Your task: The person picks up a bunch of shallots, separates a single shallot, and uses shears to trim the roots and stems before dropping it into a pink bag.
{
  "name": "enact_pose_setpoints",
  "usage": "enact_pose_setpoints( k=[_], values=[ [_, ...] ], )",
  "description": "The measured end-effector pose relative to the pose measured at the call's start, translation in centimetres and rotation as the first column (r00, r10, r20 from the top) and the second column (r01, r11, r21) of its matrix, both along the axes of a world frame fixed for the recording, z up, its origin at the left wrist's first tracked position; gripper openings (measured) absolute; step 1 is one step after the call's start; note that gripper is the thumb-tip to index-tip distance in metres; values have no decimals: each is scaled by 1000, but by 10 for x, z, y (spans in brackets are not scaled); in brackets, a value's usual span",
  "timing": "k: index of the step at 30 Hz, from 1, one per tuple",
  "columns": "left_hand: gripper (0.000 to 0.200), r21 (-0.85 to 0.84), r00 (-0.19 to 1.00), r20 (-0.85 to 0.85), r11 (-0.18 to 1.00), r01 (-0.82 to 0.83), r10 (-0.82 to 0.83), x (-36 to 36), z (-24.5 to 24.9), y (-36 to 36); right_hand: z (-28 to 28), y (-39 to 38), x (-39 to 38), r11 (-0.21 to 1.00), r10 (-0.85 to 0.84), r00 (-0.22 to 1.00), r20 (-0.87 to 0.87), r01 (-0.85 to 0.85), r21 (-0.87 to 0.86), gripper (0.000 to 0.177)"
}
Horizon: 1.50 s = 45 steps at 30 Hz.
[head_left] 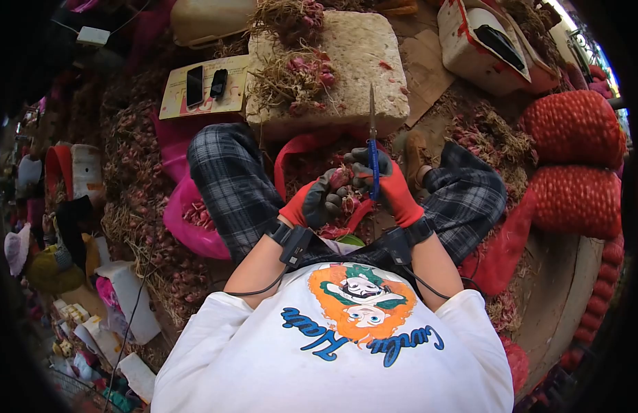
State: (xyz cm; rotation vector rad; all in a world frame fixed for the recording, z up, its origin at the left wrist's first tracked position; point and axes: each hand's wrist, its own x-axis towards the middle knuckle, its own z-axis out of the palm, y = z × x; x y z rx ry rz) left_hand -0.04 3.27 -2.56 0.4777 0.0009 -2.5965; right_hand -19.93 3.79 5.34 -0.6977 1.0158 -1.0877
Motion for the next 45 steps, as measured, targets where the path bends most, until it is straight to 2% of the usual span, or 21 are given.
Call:
enact_pose_setpoints(
  k=[2, 5, 6, 8, 11, 12, 15, 19, 24, 27, 30, 33, 40, 42, 45],
  values=[
    [38, -123, 999, 29, 991, 47, -44, -1, 8, 1, -3, 0, 4, 993, 66, 988, -139, -79, -88, 33],
    [39, -246, 997, 56, 968, 57, -44, -1, 3, 1, -14, 3, 11, 973, -2, 950, -312, -70, -219, 34],
    [38, -310, 979, 201, 950, 35, 29, -3, 5, -1, -12, 5, 10, 973, -24, 928, -372, -64, -221, 35],
    [35, -442, 865, 458, 897, 22, 204, -7, 7, -6, -3, 8, 6, 972, -64, 872, -485, -56, -228, 37],
    [29, -455, 820, 326, 838, -301, 471, -11, 7, -9, 2, 24, -6, 952, -82, 571, -817, -198, -235, 44],
    [29, -433, 842, 263, 838, -333, 470, -10, 8, -10, 7, 31, -9, 925, -160, 435, -886, -247, -288, 48],
    [29, -347, 882, 67, 840, -417, 466, -3, 18, -12, 9, 47, -26, 918, -96, 361, -928, -327, -222, 43],
    [29, -362, 881, 15, 824, -435, 472, -4, 20, -11, 25, 57, -34, 910, -98, 297, -950, -360, -206, 37],
    [34, -439, 905, -28, 808, -393, 425, -5, 22, -9, 24, 61, -36, 915, -103, 287, -952, -347, -204, 40],
    [37, -473, 940, 39, 835, -282, 340, 0, 11, -12, 24, 62, -36, 920, -69, 283, -957, -354, -171, 40],
    [35, -493, 947, 3, 825, -278, 321, 2, 10, -12, 24, 63, -36, 914, -56, 260, -964, -375, -154, 40],
    [41, -576, 911, 295, 815, -71, 287, 6, 21, -14, 26, 64, -37, 900, -63, 206, -977, -411, -145, 39],
    [34, -638, 863, 402, 770, 23, 307, 6, 28, -13, 8, 71, -32, 918, -4, 184, -983, -390, -77, 34],
    [33, -631, 831, 459, 773, 58, 313, 3, 21, -11, 10, 71, -30, 942, 74, 331, -941, -332, -43, 33],
    [32, -525, 886, 387, 851, -15, 254, 2, 16, -11, 4, 69, -31, 952, 142, 491, -860, -304, -17, 25]
  ],
)
